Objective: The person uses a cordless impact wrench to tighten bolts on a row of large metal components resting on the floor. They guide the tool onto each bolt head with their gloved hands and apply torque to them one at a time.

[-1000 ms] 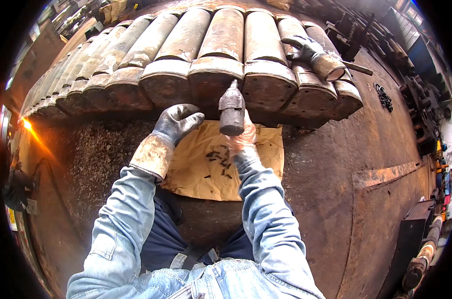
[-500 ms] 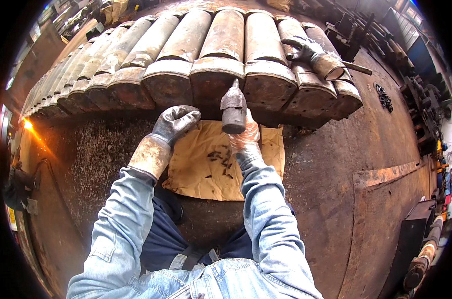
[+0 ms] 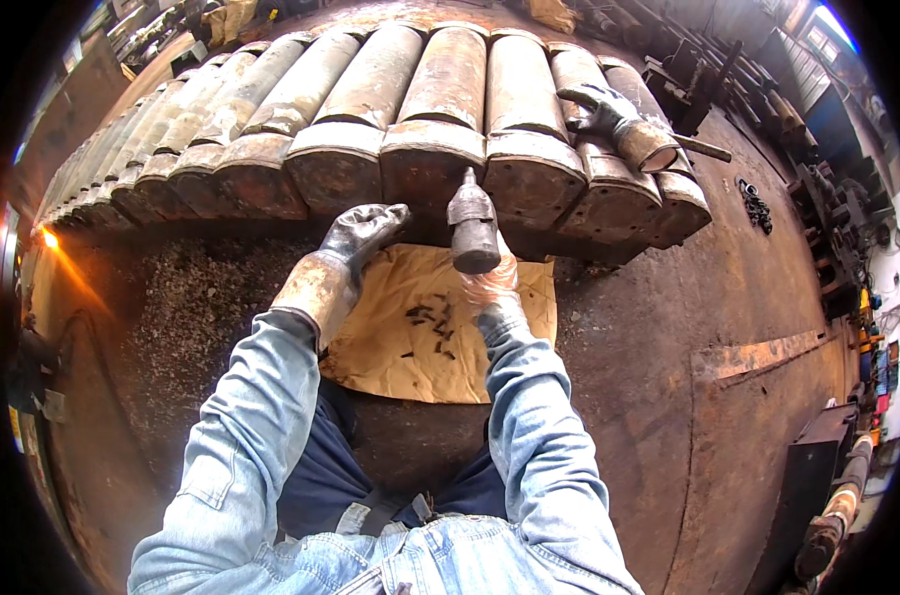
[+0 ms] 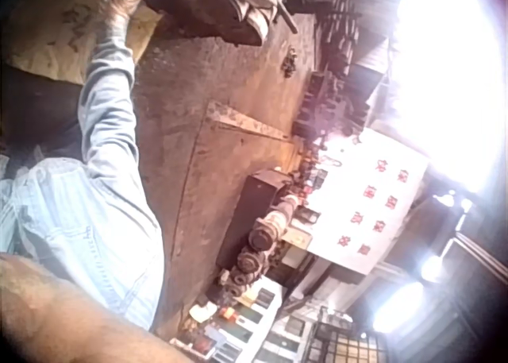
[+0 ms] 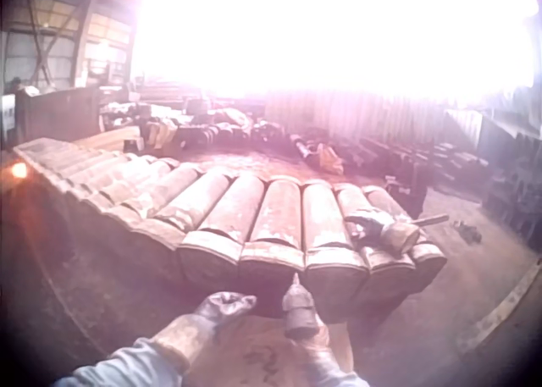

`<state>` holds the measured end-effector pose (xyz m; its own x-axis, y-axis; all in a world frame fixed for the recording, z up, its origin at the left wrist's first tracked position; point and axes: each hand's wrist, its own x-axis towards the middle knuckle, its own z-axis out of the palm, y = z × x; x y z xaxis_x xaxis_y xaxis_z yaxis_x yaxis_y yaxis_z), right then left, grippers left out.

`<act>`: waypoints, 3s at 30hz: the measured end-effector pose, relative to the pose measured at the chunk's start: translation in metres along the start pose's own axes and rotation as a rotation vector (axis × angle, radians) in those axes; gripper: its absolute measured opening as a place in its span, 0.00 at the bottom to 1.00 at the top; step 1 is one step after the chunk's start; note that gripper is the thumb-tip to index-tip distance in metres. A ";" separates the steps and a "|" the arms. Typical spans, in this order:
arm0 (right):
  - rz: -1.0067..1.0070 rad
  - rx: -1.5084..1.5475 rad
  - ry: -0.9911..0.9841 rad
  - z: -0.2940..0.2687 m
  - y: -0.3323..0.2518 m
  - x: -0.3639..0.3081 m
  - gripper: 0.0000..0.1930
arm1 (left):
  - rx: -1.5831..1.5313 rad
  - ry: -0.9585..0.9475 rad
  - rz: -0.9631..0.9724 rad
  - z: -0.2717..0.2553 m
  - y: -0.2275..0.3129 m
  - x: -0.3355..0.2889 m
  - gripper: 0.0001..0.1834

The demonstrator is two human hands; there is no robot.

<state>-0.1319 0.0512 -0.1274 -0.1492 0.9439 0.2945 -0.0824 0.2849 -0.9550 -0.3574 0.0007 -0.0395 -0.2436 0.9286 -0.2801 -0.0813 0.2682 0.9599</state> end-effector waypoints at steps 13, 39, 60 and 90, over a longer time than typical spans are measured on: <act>0.421 0.224 -0.077 -0.004 -0.072 -0.030 0.17 | -0.334 -0.179 -0.209 0.013 0.006 0.007 0.31; 0.007 -0.200 -0.336 -0.001 -0.077 -0.064 0.18 | -0.416 -0.032 0.078 0.049 -0.001 0.007 0.13; 0.510 0.212 -0.040 -0.022 -0.017 -0.051 0.29 | 0.405 -0.010 0.087 0.042 -0.040 0.036 0.19; 0.026 -0.237 -0.002 0.008 0.082 -0.030 0.16 | 0.245 0.044 0.182 0.000 -0.007 -0.002 0.10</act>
<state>-0.1416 0.0448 -0.2138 -0.1503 0.9513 0.2691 0.1549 0.2915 -0.9440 -0.3563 -0.0035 -0.0460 -0.2749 0.9565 -0.0979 0.2021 0.1571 0.9667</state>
